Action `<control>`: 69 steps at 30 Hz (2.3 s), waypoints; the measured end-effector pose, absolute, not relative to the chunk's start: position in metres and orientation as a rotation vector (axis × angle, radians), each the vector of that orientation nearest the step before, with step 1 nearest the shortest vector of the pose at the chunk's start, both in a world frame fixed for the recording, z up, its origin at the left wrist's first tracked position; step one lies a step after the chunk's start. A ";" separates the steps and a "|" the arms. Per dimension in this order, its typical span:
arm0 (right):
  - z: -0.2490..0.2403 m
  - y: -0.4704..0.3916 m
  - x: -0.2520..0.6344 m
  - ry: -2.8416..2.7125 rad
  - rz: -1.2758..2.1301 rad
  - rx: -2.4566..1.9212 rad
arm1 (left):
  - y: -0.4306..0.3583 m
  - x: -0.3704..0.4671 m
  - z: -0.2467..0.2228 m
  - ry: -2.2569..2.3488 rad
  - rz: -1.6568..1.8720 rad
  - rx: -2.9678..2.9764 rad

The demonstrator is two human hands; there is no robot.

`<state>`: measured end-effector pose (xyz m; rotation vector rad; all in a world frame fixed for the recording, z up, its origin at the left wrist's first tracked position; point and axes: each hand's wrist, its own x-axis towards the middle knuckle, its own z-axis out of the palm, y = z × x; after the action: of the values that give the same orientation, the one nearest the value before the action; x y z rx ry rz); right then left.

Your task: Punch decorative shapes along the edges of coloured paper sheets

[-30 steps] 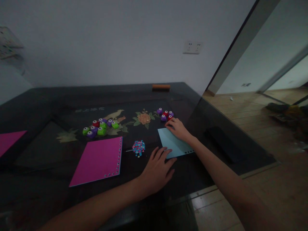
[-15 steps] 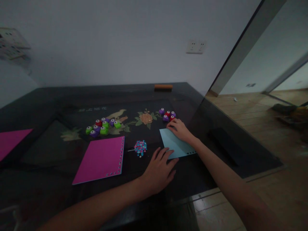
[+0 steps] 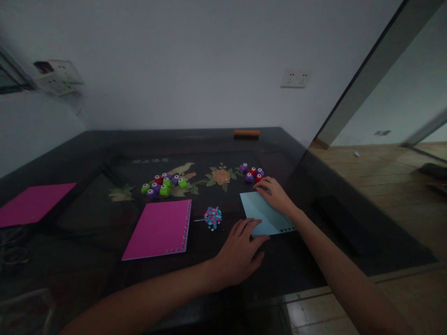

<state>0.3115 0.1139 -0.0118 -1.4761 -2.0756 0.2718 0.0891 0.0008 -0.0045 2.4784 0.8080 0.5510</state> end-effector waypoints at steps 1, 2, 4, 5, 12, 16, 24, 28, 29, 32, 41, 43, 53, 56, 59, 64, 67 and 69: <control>-0.009 0.113 0.318 -2.008 0.283 -1.477 | 0.003 0.089 -0.003 0.835 0.601 2.363; -0.006 0.112 0.325 -1.925 0.299 -1.499 | 0.005 0.090 -0.001 0.877 0.654 2.225; -0.001 0.105 0.343 -1.739 0.382 -1.585 | 0.012 0.091 0.003 0.977 0.746 1.920; 0.000 0.100 0.352 -1.633 0.463 -1.626 | 0.015 0.092 0.005 1.013 0.771 1.783; 0.001 0.044 0.375 -1.066 1.036 -1.574 | 0.027 0.098 0.000 0.987 0.805 1.335; 0.002 0.030 0.364 -1.013 1.064 -1.518 | 0.027 0.099 -0.006 0.953 0.803 1.328; 0.001 0.030 0.362 -1.042 1.067 -1.507 | 0.027 0.100 -0.008 0.913 0.771 1.459; -0.001 0.029 0.362 -1.015 1.074 -1.488 | 0.029 0.100 -0.012 0.892 0.771 1.463; -0.001 0.029 0.362 -1.006 1.079 -1.482 | 0.029 0.101 -0.013 0.883 0.767 1.455; -0.002 0.029 0.362 -0.994 1.086 -1.470 | 0.030 0.101 -0.016 0.841 0.776 1.414; -0.005 0.029 0.363 -1.022 1.069 -1.473 | 0.030 0.100 -0.012 0.869 0.767 1.446; -0.006 0.030 0.365 -1.023 1.046 -1.485 | 0.030 0.100 -0.011 0.857 0.777 1.420; 0.005 0.033 0.362 -1.200 0.750 -1.566 | 0.056 0.043 0.031 0.882 0.924 1.944; 0.016 0.037 0.346 -1.299 0.685 -1.599 | 0.078 -0.014 0.037 1.027 0.916 2.208; 0.028 0.045 0.315 -1.443 0.641 -1.597 | 0.097 -0.074 0.024 1.209 0.811 2.365; 0.032 0.064 0.230 -1.820 0.680 -1.399 | 0.110 -0.131 -0.004 1.403 0.730 2.432; 0.025 0.076 0.174 -2.122 0.624 -1.293 | 0.111 -0.139 -0.007 1.358 0.673 2.484; 0.020 0.085 0.143 -2.277 0.519 -1.223 | 0.110 -0.138 -0.006 1.323 0.631 2.506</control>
<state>0.1429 0.0846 0.0199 -1.2230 -2.2769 0.5194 -0.1384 0.1100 -0.0061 2.5060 1.3234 0.6309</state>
